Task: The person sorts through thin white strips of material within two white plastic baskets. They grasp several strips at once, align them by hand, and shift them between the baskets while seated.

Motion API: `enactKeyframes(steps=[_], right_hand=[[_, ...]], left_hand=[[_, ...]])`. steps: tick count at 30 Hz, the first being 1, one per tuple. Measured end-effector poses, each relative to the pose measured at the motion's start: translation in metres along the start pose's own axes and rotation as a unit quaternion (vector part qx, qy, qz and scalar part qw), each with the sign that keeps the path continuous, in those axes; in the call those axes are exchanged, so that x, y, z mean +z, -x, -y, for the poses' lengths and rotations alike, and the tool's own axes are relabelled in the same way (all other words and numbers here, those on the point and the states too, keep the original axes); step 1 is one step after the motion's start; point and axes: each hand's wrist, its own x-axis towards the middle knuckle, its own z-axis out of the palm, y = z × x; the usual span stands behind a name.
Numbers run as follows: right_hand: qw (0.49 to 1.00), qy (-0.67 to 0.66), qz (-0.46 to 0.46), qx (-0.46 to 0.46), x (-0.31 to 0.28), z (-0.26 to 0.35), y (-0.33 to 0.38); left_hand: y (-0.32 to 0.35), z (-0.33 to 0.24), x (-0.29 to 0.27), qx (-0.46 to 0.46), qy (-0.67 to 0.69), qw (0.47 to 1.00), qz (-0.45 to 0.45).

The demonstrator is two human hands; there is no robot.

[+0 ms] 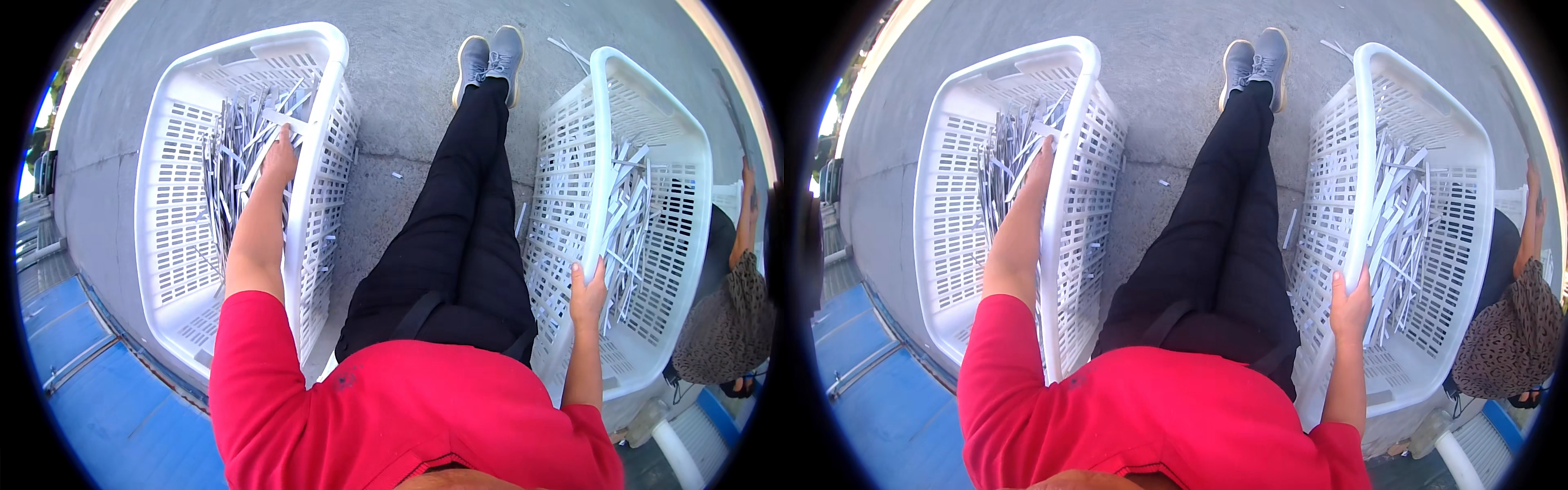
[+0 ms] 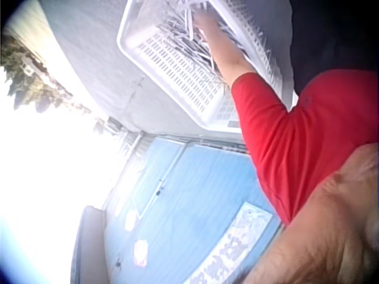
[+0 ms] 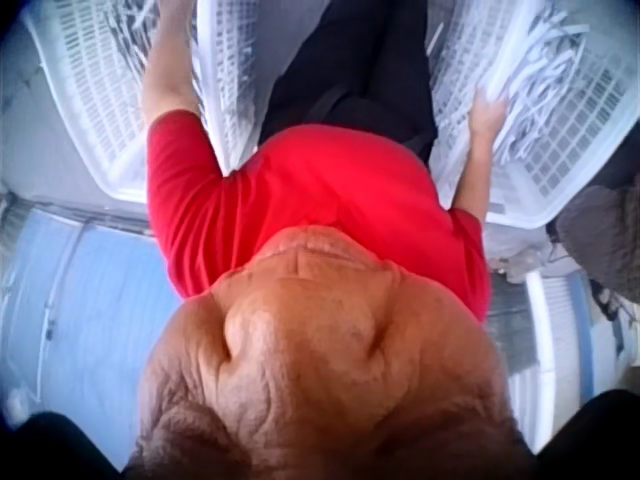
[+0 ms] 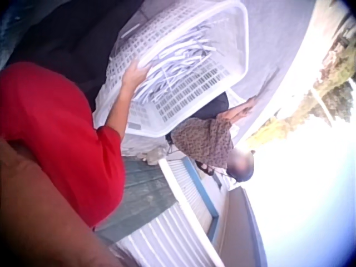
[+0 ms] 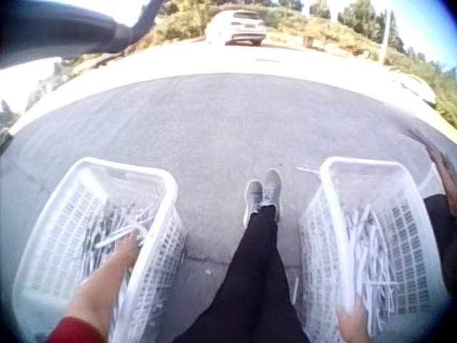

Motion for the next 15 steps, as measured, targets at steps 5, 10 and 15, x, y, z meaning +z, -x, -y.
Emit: enactKeyframes(steps=[5, 10, 15], right_hand=[[1.000, 0.020, -0.007, -0.014, 0.002, -0.011, -0.003], [0.999, 0.025, -0.018, -0.027, 0.004, -0.011, -0.006], [0.999, -0.015, -0.008, -0.030, 0.002, -0.005, -0.002]], left_hand=[[-0.010, 0.016, 0.066, 0.028, 0.055, 0.997, 0.043], [0.004, 0.033, 0.083, 0.069, 0.099, 0.993, 0.019], [0.043, -0.012, 0.019, 0.000, 0.005, 0.997, -0.073]])
